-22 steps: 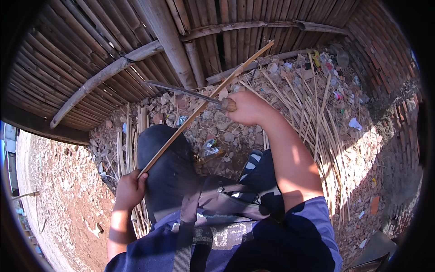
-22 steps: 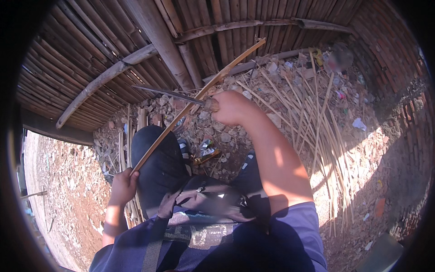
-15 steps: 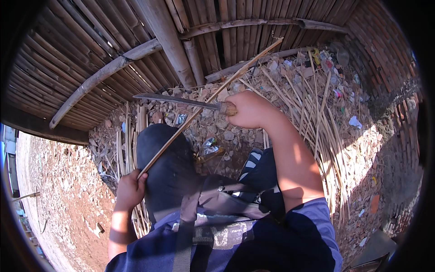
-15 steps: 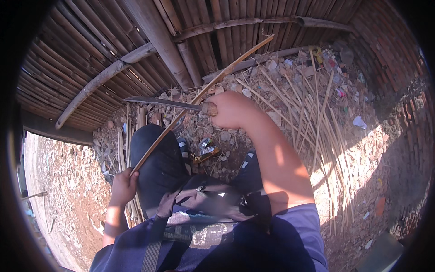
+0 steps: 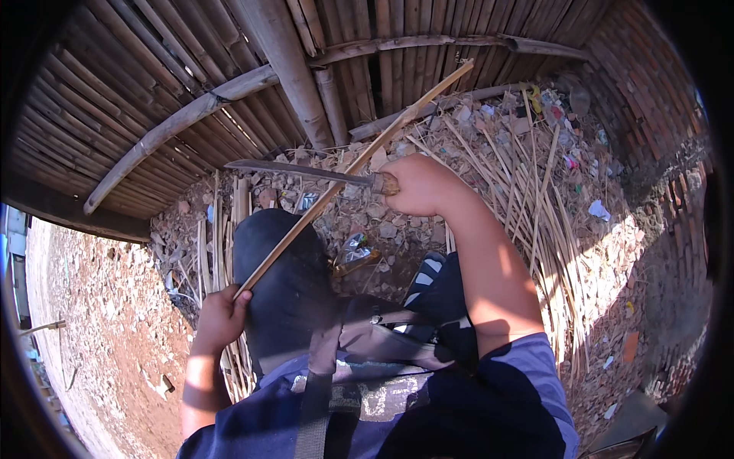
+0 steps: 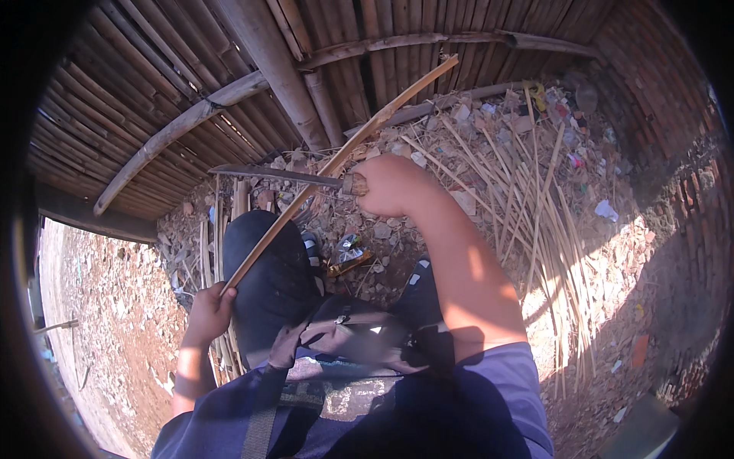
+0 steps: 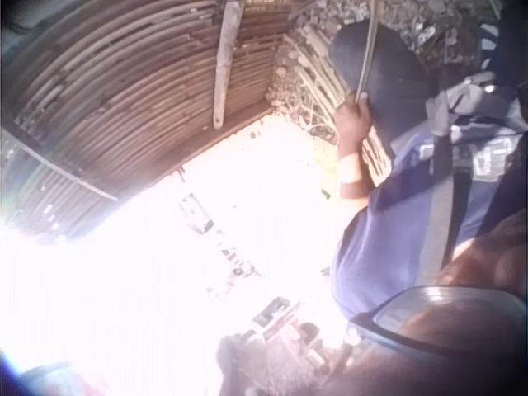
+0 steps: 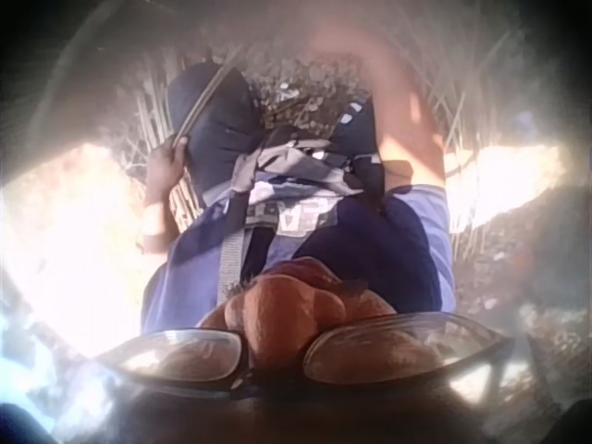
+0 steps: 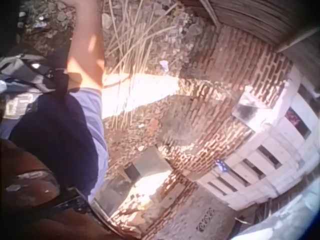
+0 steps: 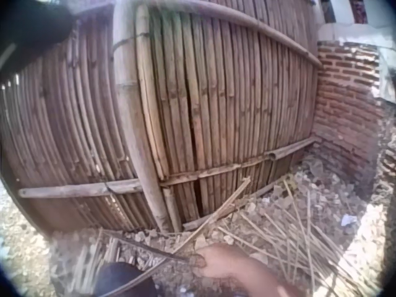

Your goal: The person strips layers from a length of bamboo using a knife, holding the wood with one hand and pulling the blade toward them with the other.

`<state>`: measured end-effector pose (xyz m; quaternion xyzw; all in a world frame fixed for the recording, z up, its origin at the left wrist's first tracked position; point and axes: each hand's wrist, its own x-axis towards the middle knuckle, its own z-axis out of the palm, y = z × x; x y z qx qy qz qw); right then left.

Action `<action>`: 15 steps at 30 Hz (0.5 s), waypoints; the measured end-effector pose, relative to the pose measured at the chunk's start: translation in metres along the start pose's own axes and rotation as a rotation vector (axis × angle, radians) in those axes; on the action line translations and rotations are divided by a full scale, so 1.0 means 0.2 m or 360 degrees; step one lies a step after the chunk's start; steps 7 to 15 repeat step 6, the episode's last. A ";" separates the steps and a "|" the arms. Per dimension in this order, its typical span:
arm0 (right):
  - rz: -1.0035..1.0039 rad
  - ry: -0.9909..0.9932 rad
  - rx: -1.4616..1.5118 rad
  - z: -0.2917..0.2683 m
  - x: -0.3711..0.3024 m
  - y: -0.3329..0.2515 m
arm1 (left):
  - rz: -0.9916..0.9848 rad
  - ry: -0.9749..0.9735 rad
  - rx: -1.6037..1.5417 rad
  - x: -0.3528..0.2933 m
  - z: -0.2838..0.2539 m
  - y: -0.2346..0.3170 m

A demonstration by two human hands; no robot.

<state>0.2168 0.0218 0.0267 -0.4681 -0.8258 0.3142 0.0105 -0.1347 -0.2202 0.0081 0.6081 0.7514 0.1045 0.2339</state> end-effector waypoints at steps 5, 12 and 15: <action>0.0103 0.0227 0.0066 -0.02 0.01 0.10 | 0.0028 0.0062 0.0027 0.00 0.00 0.04; 0.0110 0.0257 -0.0099 0.00 0.01 0.08 | 0.0027 0.0060 0.0027 0.00 0.00 0.03; 0.0110 0.0257 -0.0099 0.00 0.01 0.08 | 0.0027 0.0060 0.0027 0.00 0.00 0.03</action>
